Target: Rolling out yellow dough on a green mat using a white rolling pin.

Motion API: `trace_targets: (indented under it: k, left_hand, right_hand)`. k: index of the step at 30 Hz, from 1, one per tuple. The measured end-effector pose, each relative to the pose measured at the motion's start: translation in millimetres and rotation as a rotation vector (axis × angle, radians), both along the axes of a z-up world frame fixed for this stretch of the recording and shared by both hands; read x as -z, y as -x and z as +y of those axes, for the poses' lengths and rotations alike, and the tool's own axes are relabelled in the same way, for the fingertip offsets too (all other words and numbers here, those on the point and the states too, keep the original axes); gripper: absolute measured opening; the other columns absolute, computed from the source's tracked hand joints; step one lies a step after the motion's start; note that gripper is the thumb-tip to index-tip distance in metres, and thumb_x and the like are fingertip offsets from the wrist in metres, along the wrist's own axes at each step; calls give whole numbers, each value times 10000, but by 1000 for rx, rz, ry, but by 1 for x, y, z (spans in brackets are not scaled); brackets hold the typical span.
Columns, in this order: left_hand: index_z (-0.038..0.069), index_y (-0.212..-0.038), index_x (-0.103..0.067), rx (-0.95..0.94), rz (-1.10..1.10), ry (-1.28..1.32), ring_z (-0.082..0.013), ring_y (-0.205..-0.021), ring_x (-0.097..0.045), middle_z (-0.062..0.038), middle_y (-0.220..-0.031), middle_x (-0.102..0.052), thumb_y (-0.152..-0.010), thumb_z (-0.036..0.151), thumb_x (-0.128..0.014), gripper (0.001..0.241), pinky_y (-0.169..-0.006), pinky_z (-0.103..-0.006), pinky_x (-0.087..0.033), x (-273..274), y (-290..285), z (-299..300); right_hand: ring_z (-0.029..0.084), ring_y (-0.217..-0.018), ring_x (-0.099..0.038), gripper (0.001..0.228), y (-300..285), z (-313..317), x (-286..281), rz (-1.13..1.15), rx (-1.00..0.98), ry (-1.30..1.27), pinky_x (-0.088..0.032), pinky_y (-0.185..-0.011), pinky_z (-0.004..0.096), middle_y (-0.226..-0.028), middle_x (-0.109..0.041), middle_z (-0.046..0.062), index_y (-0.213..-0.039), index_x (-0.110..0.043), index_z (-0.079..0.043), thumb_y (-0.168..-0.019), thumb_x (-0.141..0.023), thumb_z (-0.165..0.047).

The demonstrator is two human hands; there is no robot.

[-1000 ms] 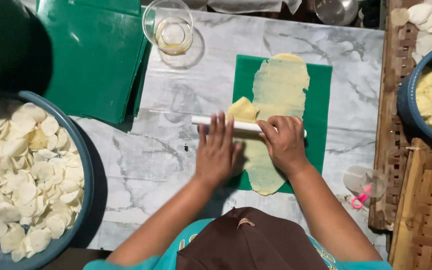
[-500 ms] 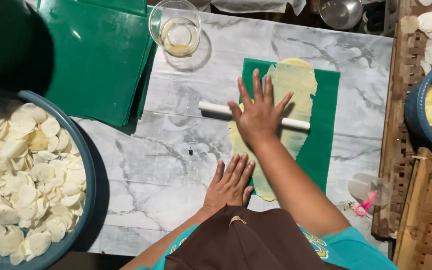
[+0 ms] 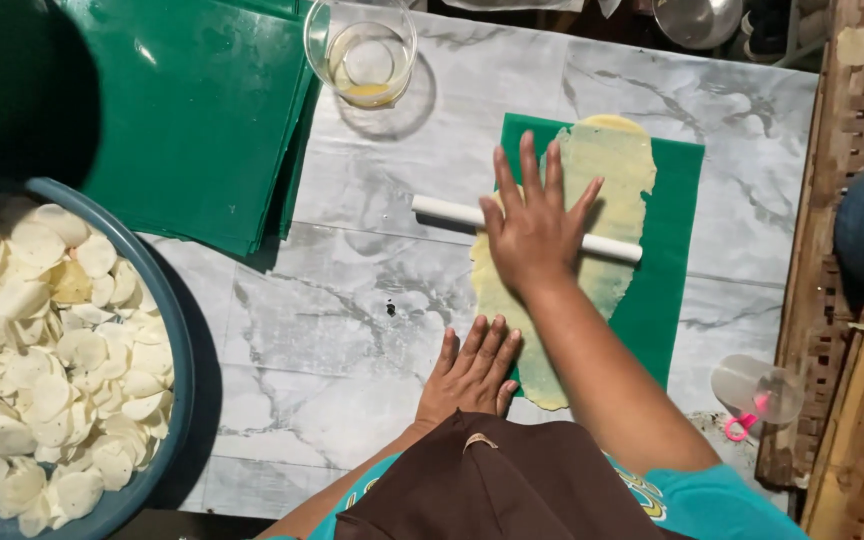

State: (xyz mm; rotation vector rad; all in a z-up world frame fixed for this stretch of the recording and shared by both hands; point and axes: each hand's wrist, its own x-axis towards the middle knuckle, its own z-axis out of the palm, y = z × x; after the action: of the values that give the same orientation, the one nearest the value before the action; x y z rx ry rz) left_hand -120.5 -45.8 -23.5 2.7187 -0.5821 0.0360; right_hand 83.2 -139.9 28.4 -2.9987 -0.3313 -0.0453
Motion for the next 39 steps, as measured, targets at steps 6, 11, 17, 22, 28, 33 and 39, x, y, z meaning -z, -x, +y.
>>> trace_targets:
  k: [6,11,17,22,28,33,39]
  left_hand:
    - [143,-1652,-242,15,-18,200,-319,-1604,-15,-170,-1723,-50,-1059,563,-420,748,-1283,-560,3,21,6,4]
    - [18,-1564,-360,-84,-6,625,-359,-1604,-162,-204,-1693,-209,-1048,215,-481,565,-1319,-495,-129,-58,-56,53]
    - [96,-1619,-343,-281,-140,180,-340,-1600,-91,-128,-1713,-165,-1067,332,-487,618,-1285,-588,-65,-55,-192,57]
    - [-9,-1517,-455,-395,-132,55,-365,-1536,-227,-186,-1628,-354,-1048,353,-444,593,-1242,-539,-159,-14,-227,43]
    - [57,-1614,-344,-347,-112,-38,-345,-1582,-148,-127,-1710,-221,-1090,339,-381,596,-1275,-511,-106,-26,-162,47]
    - [46,-1627,-263,-383,128,-47,-339,-1594,-4,-157,-1726,-88,-992,320,-378,701,-1258,-619,70,-47,-167,49]
    - [63,-1630,-263,-413,88,-11,-335,-1595,-39,-168,-1717,-152,-1075,409,-279,654,-1255,-608,88,-25,-203,39]
  right_hand:
    - [282,-1568,54,662,-60,-2,-13,93,4,-31,109,-1124,753,-1719,-5,54,-1672,-211,-207,-1094,-245,-528]
    - [273,-1602,-25,685,-12,-22,-3,50,-162,-189,33,-1229,644,-1729,-25,83,-1671,-208,-170,-1090,-271,-528]
    - [347,-1584,-59,609,-22,-67,4,14,135,-136,60,-1128,775,-1713,-88,162,-1656,-236,-143,-1104,-370,-363]
    - [360,-1567,-84,622,-17,-71,8,-46,148,-59,62,-1106,770,-1698,-128,200,-1652,-301,-93,-1116,-356,-403]
    - [378,-1573,-156,638,34,-75,19,-102,68,-39,37,-1146,773,-1688,-195,262,-1628,-295,-61,-1090,-379,-393]
    - [375,-1583,-141,624,21,-95,23,54,114,-263,50,-1108,827,-1714,-130,186,-1656,-239,-158,-1110,-396,-418]
    - [423,-1564,-155,616,4,-99,18,-112,110,-97,16,-1105,821,-1678,-156,275,-1638,-304,-69,-1122,-416,-388]
